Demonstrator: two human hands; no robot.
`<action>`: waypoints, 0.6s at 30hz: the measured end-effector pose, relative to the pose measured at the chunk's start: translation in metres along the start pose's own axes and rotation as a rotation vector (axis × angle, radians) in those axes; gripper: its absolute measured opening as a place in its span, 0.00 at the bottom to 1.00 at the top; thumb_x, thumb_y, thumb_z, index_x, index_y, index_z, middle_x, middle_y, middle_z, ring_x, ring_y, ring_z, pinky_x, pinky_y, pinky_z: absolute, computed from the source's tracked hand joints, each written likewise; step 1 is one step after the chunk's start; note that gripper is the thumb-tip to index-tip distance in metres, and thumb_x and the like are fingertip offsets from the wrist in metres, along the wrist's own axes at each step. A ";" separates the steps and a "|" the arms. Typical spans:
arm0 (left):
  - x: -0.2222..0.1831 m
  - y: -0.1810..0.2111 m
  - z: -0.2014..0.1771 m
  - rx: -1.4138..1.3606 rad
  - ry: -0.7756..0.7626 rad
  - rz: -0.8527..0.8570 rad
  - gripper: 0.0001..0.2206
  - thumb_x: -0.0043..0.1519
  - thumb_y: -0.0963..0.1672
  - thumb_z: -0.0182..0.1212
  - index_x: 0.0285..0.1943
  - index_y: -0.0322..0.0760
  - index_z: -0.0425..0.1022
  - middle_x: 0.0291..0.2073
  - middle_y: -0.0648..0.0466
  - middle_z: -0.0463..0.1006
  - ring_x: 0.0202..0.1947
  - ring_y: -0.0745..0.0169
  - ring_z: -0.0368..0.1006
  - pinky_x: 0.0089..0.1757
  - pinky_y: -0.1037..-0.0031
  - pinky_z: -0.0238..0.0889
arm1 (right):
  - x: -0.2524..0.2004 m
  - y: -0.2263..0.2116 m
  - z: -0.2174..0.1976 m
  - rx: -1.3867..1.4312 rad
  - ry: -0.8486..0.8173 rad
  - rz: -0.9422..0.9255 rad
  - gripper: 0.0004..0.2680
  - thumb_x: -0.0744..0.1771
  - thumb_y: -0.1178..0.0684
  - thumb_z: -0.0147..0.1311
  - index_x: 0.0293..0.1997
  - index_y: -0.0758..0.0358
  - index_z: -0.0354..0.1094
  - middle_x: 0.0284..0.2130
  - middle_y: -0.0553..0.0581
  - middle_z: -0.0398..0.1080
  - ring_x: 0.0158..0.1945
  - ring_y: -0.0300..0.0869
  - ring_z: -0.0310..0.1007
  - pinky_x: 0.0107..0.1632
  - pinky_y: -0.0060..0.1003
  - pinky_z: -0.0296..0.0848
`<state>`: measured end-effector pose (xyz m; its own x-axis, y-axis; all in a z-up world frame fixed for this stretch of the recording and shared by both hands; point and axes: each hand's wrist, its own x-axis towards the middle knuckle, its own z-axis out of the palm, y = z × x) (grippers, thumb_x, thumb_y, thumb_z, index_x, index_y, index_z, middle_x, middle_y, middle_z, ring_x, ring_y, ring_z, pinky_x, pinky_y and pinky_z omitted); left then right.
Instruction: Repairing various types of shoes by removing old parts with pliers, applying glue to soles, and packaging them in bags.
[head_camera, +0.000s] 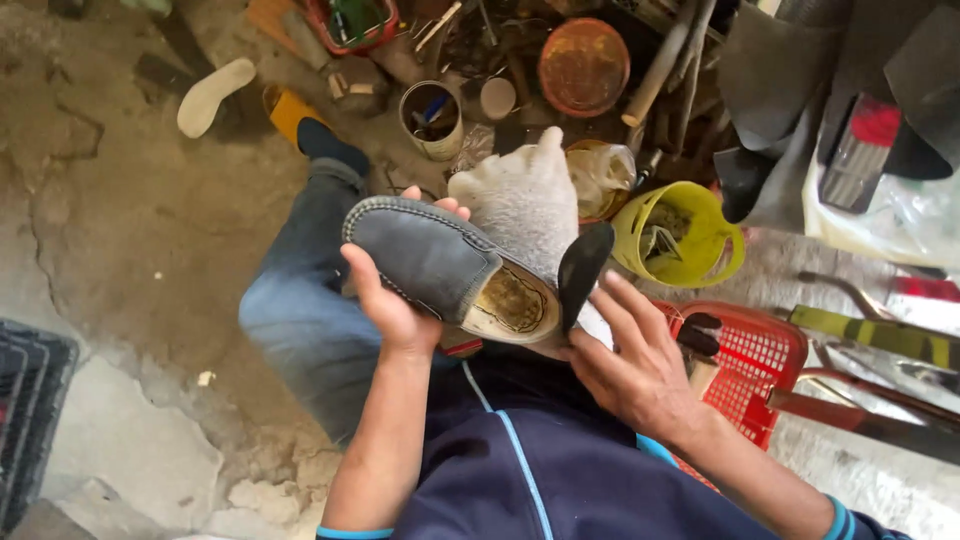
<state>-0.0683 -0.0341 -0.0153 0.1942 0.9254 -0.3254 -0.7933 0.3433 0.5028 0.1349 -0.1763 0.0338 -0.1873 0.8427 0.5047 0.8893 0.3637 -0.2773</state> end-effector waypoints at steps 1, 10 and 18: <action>0.000 0.002 -0.002 -0.018 -0.011 -0.007 0.44 0.59 0.67 0.45 0.73 0.35 0.62 0.58 0.30 0.75 0.61 0.34 0.73 0.60 0.49 0.67 | 0.003 -0.001 0.002 0.126 -0.032 0.080 0.06 0.64 0.54 0.61 0.42 0.62 0.74 0.57 0.70 0.69 0.62 0.68 0.67 0.60 0.57 0.68; 0.007 0.002 -0.003 -0.078 0.033 -0.042 0.43 0.59 0.66 0.45 0.71 0.35 0.65 0.56 0.30 0.76 0.59 0.34 0.75 0.59 0.50 0.67 | -0.027 -0.018 0.029 0.552 -0.188 0.703 0.15 0.62 0.54 0.69 0.44 0.66 0.65 0.61 0.76 0.65 0.62 0.71 0.66 0.60 0.63 0.67; 0.006 0.022 -0.006 -0.109 0.046 0.012 0.42 0.57 0.66 0.47 0.70 0.37 0.68 0.55 0.33 0.77 0.59 0.35 0.75 0.60 0.49 0.67 | -0.031 -0.010 0.037 0.237 -0.269 0.654 0.31 0.58 0.43 0.73 0.65 0.57 0.61 0.62 0.60 0.65 0.63 0.53 0.67 0.62 0.51 0.70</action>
<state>-0.0883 -0.0215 -0.0109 0.1595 0.9202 -0.3576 -0.8538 0.3105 0.4180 0.1158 -0.1912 -0.0093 0.2268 0.9734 -0.0328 0.7461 -0.1953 -0.6366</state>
